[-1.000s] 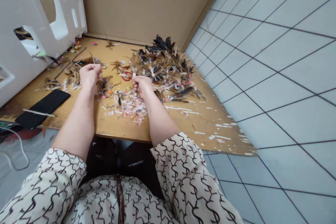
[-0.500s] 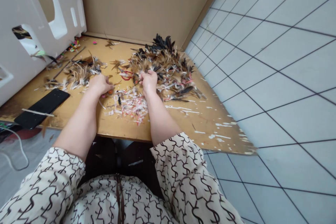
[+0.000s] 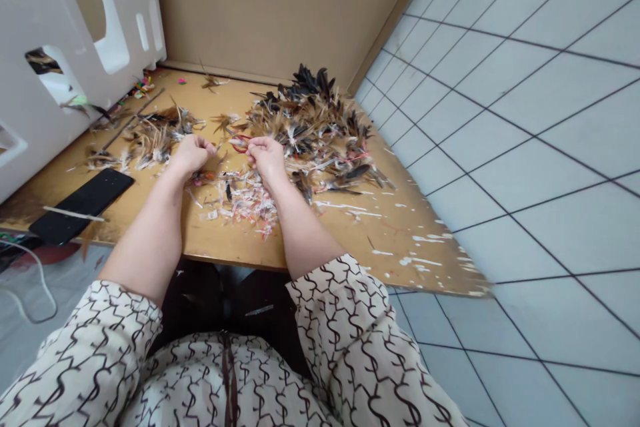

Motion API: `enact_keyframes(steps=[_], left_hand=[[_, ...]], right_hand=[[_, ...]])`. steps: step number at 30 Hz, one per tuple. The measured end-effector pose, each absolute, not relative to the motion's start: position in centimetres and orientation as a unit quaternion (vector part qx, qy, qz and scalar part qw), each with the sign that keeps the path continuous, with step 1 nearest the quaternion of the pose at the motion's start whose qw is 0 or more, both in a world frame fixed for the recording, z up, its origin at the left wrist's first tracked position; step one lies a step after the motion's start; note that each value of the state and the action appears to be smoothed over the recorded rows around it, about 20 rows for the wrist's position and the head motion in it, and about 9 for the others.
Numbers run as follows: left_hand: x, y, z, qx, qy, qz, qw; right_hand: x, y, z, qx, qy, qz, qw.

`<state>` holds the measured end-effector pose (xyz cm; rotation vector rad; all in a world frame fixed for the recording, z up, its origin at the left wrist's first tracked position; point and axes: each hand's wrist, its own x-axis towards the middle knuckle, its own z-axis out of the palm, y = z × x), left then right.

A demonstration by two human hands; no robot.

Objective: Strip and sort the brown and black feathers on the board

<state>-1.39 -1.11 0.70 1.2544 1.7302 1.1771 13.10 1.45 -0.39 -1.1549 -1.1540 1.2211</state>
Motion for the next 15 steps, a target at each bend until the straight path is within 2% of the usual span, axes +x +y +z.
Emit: enact_keyframes(steps=[8,15], left_hand=[[-0.3,-1.4,1.4,0.45,0.54,0.505,0.502],[0.1,-1.5,1.2,0.452,0.518,0.482,0.543]], right_hand=[[12.5,0.2,-0.3,-0.407,-0.501,0.623,0.442],[12.5,0.5,-0.6,-0.421,-0.494,0.602,0.465]])
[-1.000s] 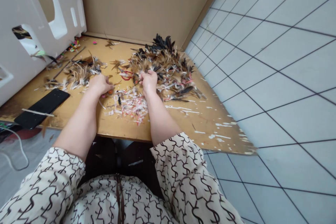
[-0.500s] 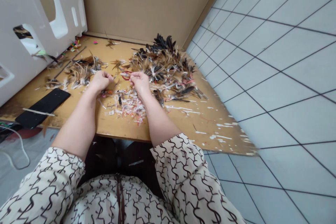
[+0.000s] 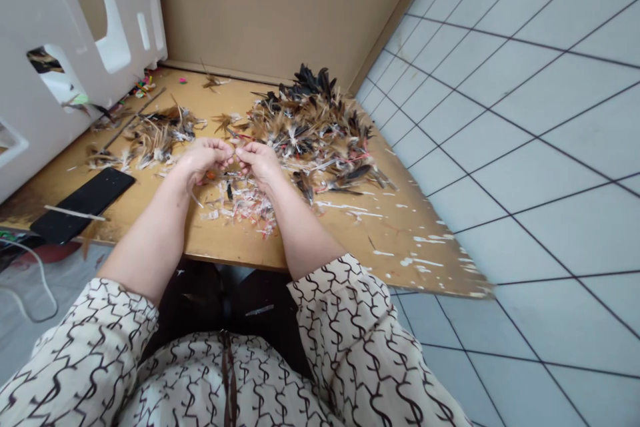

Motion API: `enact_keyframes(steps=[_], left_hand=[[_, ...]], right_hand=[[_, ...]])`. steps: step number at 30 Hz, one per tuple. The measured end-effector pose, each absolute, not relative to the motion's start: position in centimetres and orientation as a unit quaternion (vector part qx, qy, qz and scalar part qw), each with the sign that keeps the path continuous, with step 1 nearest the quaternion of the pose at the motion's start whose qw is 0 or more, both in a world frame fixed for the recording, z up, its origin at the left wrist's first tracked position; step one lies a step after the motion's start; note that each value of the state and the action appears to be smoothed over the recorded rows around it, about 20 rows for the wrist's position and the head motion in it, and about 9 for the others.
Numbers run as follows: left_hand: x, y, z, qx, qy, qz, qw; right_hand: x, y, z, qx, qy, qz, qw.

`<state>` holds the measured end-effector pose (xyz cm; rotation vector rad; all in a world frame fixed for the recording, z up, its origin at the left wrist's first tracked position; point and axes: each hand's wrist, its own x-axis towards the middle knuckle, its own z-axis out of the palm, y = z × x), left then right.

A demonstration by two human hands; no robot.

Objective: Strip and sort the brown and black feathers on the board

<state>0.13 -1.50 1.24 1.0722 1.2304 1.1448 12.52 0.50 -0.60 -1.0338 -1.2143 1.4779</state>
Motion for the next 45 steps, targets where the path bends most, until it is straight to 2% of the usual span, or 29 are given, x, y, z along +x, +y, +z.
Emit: enact_keyframes(steps=[10,29,40,45], left_hand=[[-0.06,-1.39,1.15,0.461,0.544,0.447,0.541],[0.42,-1.83,1.64,0.469,0.54,0.432,0.549],[0.35,-1.57,1.18,0.464,0.551,0.45,0.528],[0.34,-1.41,1.18,0.421,0.562,0.501,0.505]], right_hand=[[12.5,0.58,-0.54,-0.423,-0.493,0.571,0.502],[12.4,0.15,-0.19,-0.408,-0.48,0.61,0.48],[12.54,0.46,-0.15,-0.415,-0.448,0.61,0.505],[12.84,0.39,0.2,-0.415,-0.441,0.613,0.508]])
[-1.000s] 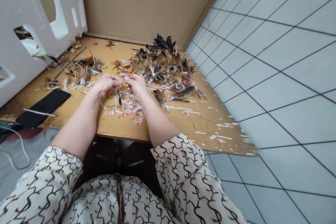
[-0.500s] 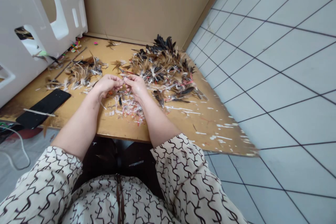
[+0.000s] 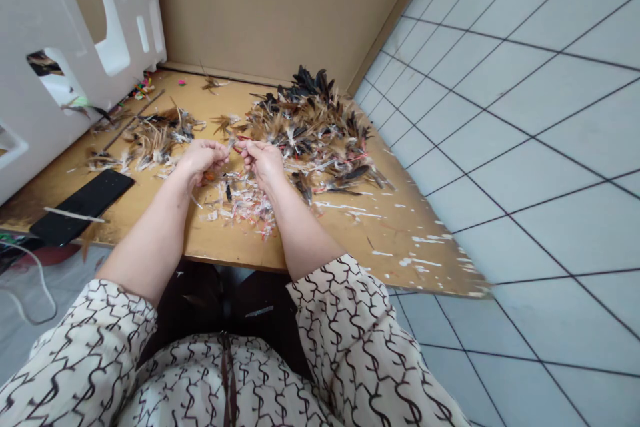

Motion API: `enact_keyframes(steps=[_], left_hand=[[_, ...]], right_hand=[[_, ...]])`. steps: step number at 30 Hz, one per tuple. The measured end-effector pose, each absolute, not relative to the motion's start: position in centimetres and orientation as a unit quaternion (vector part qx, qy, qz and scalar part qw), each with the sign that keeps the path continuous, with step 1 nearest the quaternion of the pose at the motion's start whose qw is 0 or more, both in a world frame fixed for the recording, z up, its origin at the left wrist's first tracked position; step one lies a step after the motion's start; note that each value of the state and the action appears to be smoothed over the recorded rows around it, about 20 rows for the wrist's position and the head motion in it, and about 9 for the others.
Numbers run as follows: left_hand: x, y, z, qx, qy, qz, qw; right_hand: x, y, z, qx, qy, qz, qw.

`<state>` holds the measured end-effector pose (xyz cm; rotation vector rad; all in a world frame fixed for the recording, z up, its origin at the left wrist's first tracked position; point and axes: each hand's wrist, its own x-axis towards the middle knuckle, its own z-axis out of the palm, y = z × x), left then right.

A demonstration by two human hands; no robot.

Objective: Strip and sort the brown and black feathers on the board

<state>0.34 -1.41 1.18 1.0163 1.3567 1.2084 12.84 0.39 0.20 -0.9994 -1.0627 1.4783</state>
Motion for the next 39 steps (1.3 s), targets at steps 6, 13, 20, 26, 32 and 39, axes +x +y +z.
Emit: enact_keyframes(steps=[6,13,20,26,32,39], left_hand=[[0.58,-1.55,1.33,0.401,0.545,0.525,0.517],[0.83,-1.51,1.25,0.408,0.534,0.514,0.533],[0.73,-1.31,1.04,0.415,0.531,0.514,0.53],[0.71,-1.28,0.94,0.423,0.524,0.518,0.528],[0.61,-1.12,0.77,0.436,0.531,0.508,0.52],[0.54,-1.03,0.47,0.48,0.529,0.472,0.517]], right_hand=[[12.59,-0.08,0.29,-0.417,-0.46,0.634,0.461],[12.47,-0.04,0.04,-0.408,-0.476,0.635,0.451],[12.37,0.01,-0.06,-0.413,-0.49,0.627,0.443],[12.28,-0.09,-0.05,-0.421,-0.508,0.612,0.436],[12.32,-0.09,-0.07,-0.418,-0.514,0.609,0.436],[12.29,0.1,-0.29,-0.417,-0.521,0.602,0.438]])
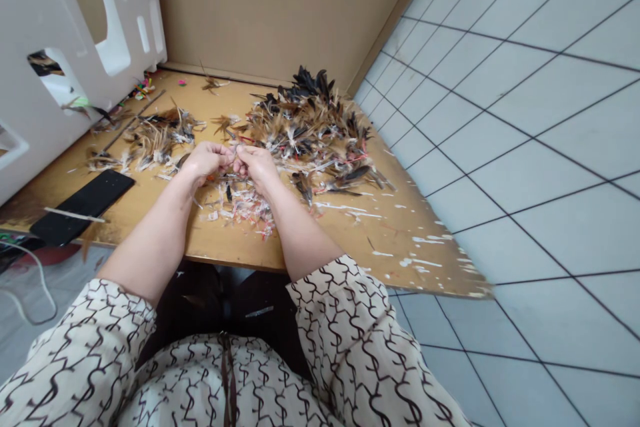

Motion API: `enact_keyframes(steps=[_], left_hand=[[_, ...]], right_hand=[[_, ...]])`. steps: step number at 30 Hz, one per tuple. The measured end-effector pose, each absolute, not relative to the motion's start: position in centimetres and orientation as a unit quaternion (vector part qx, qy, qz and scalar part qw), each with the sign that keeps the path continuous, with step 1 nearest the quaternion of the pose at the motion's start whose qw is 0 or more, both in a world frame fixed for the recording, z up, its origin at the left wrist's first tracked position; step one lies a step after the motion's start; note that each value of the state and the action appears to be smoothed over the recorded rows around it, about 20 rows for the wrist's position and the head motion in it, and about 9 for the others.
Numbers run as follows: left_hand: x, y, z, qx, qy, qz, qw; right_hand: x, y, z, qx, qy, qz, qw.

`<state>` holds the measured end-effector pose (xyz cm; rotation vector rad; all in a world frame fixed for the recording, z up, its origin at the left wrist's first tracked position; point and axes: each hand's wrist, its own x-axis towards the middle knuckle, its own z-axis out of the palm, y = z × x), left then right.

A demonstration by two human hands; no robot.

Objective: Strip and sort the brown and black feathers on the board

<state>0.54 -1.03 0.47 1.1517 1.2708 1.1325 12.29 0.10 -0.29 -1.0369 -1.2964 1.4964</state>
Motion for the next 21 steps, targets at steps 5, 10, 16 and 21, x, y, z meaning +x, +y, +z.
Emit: enact_keyframes(steps=[5,10,16,21], left_hand=[[0.6,-1.2,0.6,0.486,0.522,0.461,0.528],[0.6,-1.2,0.6,0.467,0.516,0.494,0.522],[0.6,-1.1,0.9,0.408,0.546,0.529,0.505],[0.9,-1.4,1.3,0.387,0.525,0.533,0.539]], right_hand=[[12.3,0.0,-0.1,-0.416,-0.511,0.613,0.435],[12.4,-0.3,0.2,-0.413,-0.498,0.626,0.436],[12.5,-0.6,0.8,-0.411,-0.488,0.649,0.415],[12.5,-0.4,0.4,-0.396,-0.502,0.654,0.404]])
